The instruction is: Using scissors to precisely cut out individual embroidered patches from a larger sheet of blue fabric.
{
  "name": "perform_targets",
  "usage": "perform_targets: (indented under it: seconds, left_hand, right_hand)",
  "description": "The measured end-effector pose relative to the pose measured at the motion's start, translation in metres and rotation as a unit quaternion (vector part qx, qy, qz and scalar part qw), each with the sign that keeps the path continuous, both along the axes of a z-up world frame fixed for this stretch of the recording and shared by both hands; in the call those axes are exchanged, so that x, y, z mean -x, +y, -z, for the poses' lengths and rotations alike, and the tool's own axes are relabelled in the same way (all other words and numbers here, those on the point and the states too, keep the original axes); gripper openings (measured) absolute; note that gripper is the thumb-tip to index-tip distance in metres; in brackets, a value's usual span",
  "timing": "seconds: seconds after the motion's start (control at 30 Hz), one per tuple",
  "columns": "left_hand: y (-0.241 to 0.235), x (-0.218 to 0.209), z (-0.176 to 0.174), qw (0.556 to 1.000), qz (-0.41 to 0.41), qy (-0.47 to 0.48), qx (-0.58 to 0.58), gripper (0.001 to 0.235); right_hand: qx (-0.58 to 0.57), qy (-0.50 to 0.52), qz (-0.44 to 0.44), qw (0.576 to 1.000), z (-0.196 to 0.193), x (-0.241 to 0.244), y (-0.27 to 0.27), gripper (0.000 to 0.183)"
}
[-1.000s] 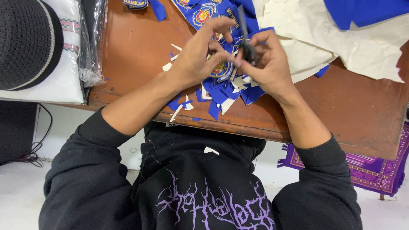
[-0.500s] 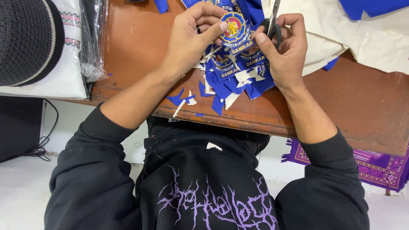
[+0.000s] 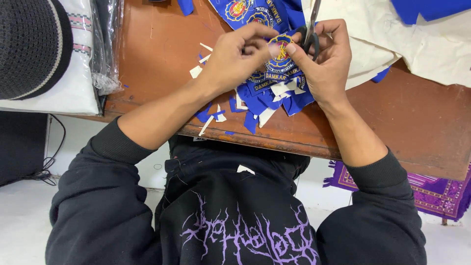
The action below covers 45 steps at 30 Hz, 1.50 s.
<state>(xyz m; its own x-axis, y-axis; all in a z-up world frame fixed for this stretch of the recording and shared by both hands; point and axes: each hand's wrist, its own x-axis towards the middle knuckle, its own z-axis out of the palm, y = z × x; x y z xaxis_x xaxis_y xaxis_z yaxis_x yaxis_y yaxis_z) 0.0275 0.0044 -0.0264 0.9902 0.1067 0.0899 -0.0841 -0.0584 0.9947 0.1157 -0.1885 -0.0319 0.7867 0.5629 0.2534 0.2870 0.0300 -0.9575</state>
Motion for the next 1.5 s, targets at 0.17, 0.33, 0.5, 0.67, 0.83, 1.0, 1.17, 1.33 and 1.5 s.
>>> perform_targets:
  seconds: [0.17,0.33,0.5,0.67,0.83,1.0,1.17,1.33,1.5]
  left_hand:
    - [-0.001,0.000,0.003,0.993,-0.034,-0.036,-0.105,0.017]
    - [0.000,0.000,-0.001,0.994,-0.067,-0.009,-0.081,0.022]
    - [0.001,-0.001,0.003,0.996,-0.081,-0.018,-0.015,0.025]
    - [0.007,-0.013,0.003,0.995,-0.085,0.051,0.026,0.031]
    - [0.012,-0.027,-0.023,0.993,-0.071,0.091,-0.019,0.038]
    - [-0.001,-0.036,-0.017,0.998,-0.055,-0.040,-0.013,0.044]
    - [0.002,-0.030,-0.007,0.998,-0.021,-0.012,-0.061,0.023]
    - [0.003,-0.032,0.020,0.996,0.002,-0.086,0.008,0.013]
    - [0.003,-0.036,0.027,0.991,-0.029,-0.052,0.121,0.014]
  right_hand:
    - [-0.004,-0.002,0.011,1.000,-0.001,0.001,0.001,0.037]
    - [-0.002,0.000,0.012,1.000,-0.006,0.004,0.002,0.036]
    - [0.013,-0.011,0.027,0.999,-0.008,0.002,-0.001,0.035]
    - [0.006,-0.009,0.030,0.999,-0.008,0.000,-0.001,0.035]
    - [0.003,-0.024,0.046,0.999,-0.008,-0.002,-0.003,0.035]
    - [-0.018,-0.011,0.062,0.998,-0.004,-0.003,-0.002,0.036]
    - [-0.007,-0.008,0.083,0.996,-0.010,-0.002,-0.001,0.035]
    - [-0.032,0.010,0.087,0.996,0.012,-0.013,-0.003,0.039]
    - [-0.067,0.060,0.062,0.994,0.005,-0.007,0.000,0.042]
